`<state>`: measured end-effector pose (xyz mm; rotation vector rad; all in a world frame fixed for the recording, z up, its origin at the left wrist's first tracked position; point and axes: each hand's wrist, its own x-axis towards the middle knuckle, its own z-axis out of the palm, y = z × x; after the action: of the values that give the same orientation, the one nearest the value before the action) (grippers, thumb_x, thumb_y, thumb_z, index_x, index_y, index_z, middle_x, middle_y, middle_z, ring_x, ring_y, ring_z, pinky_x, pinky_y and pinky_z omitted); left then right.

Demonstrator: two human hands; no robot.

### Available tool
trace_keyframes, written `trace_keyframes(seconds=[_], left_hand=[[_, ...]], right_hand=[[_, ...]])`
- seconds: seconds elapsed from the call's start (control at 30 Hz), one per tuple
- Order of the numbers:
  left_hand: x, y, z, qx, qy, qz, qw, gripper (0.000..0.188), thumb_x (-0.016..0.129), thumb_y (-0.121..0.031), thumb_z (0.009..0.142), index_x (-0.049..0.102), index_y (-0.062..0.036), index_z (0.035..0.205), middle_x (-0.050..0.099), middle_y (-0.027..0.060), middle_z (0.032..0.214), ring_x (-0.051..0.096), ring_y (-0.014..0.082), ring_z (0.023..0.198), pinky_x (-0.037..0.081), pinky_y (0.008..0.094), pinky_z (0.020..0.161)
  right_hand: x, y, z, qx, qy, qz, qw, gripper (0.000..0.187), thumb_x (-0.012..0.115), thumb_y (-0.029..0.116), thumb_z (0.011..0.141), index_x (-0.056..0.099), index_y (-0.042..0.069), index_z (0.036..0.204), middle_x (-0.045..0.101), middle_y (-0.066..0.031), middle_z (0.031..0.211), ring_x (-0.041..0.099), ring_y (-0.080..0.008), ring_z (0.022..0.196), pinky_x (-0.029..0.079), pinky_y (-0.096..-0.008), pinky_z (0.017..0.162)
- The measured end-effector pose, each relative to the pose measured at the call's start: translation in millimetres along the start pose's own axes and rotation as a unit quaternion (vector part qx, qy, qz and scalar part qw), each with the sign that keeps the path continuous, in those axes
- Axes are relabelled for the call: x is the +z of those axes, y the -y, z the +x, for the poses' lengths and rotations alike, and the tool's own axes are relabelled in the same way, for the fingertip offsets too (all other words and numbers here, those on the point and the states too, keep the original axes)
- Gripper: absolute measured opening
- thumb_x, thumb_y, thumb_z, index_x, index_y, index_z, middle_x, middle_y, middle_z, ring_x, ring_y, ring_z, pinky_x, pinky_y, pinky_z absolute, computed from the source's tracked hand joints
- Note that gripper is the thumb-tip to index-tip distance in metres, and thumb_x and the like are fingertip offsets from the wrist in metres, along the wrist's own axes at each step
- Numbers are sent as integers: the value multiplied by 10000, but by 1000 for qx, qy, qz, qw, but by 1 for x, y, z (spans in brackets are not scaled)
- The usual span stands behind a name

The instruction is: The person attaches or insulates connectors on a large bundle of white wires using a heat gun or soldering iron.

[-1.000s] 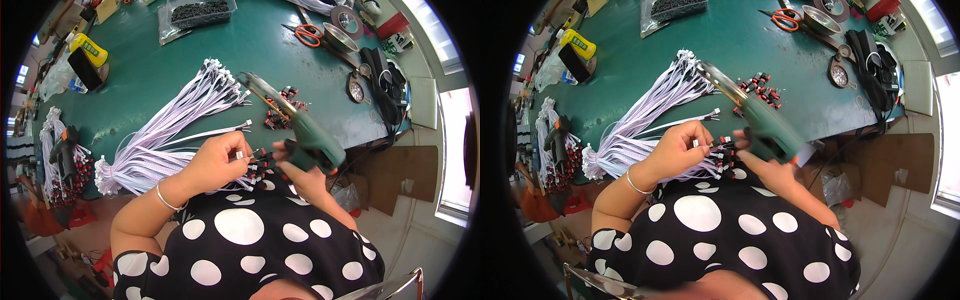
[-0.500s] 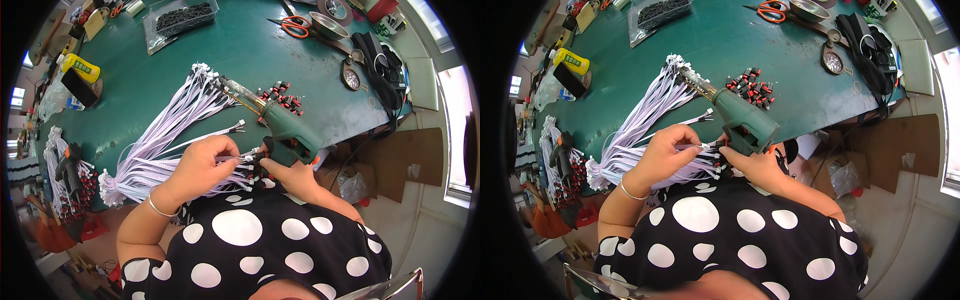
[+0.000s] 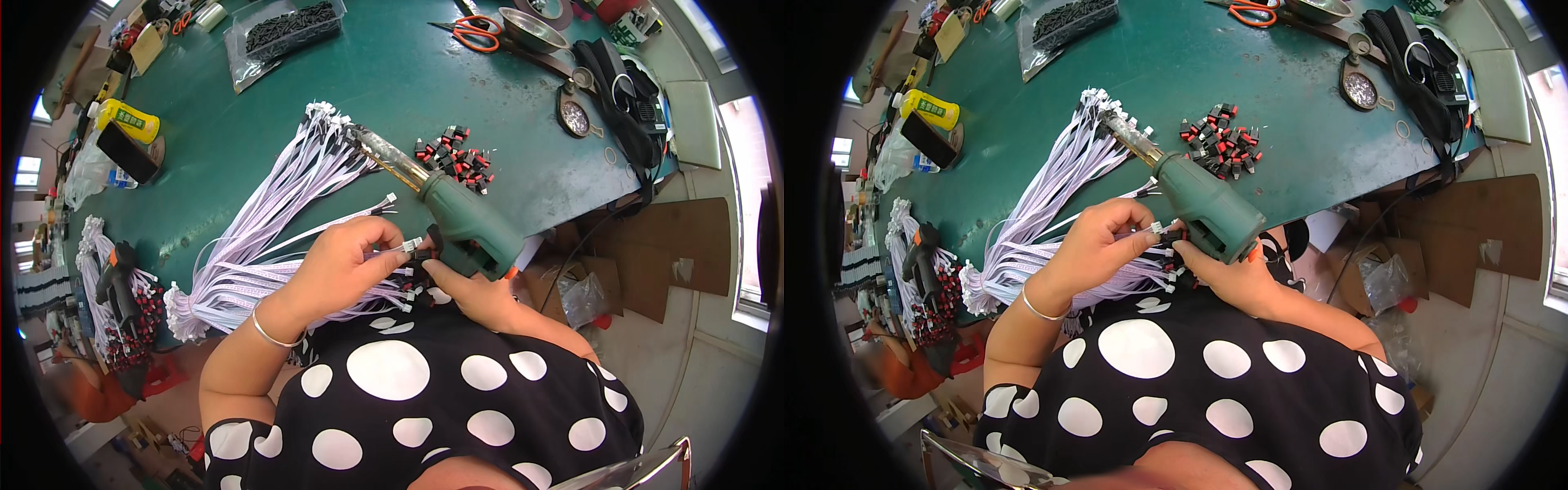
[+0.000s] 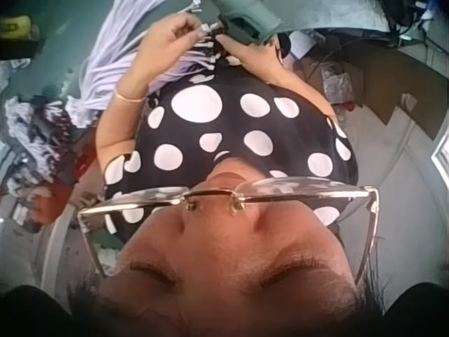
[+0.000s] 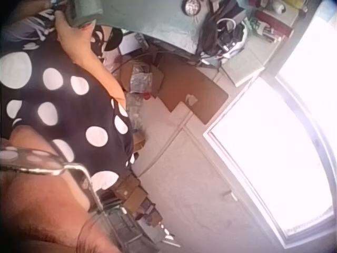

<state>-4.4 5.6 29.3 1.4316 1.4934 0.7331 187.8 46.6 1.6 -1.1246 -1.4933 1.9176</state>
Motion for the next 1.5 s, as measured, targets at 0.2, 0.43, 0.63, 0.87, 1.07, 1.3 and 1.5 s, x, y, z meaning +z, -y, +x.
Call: trace_keyframes(seconds=[0.2,0.43,0.63,0.87,1.07,1.3,1.5], left_hand=[[10,6,3,11,-13,0,1000,126,634,-113,764,588,-5,811,572,90,743,539,192,640,424,296,586],[11,20,-15,-4,35,-45,998,103,641,-100,745,587,-22,787,563,81,735,543,199,655,431,306,602],[27,34,-27,212,20,86,973,208,696,-78,651,622,-65,845,569,76,822,526,257,779,428,343,696],[18,34,-33,200,-19,95,975,192,650,-82,704,603,-49,887,568,93,868,526,277,825,427,363,728],[-8,26,-7,149,-144,140,968,121,605,-59,749,583,-17,861,565,120,827,537,299,771,430,379,703],[0,45,27,140,-140,277,940,137,616,-61,747,569,-29,871,530,102,804,516,279,786,418,372,693],[-5,34,16,163,-132,275,938,137,614,-38,737,537,-35,850,531,109,798,518,285,749,416,359,671]], right_hand=[[1,-1,-1,47,-21,20,998,239,588,1,793,559,6,1030,590,-44,956,564,-102,846,476,-262,744],[-76,6,21,-292,-162,-132,933,380,564,40,827,456,-12,1187,602,-104,998,588,-142,848,464,-251,674],[-111,4,72,-427,-120,-399,803,825,717,-23,615,355,105,1346,594,-130,1004,600,-255,846,482,-317,736],[-85,-6,91,-423,-115,-525,729,900,710,-22,498,394,154,1323,589,-71,861,552,-283,748,444,-378,667],[-90,-10,92,-487,-133,-520,689,883,703,-15,495,406,144,1311,588,-74,862,555,-282,754,444,-373,658],[-83,16,76,-518,-181,-510,662,764,725,-19,582,439,125,1276,609,-81,892,600,-240,768,468,-336,670],[-61,37,22,-53,-96,39,993,344,733,41,686,554,-9,975,600,-45,804,586,-142,736,486,-274,669]])
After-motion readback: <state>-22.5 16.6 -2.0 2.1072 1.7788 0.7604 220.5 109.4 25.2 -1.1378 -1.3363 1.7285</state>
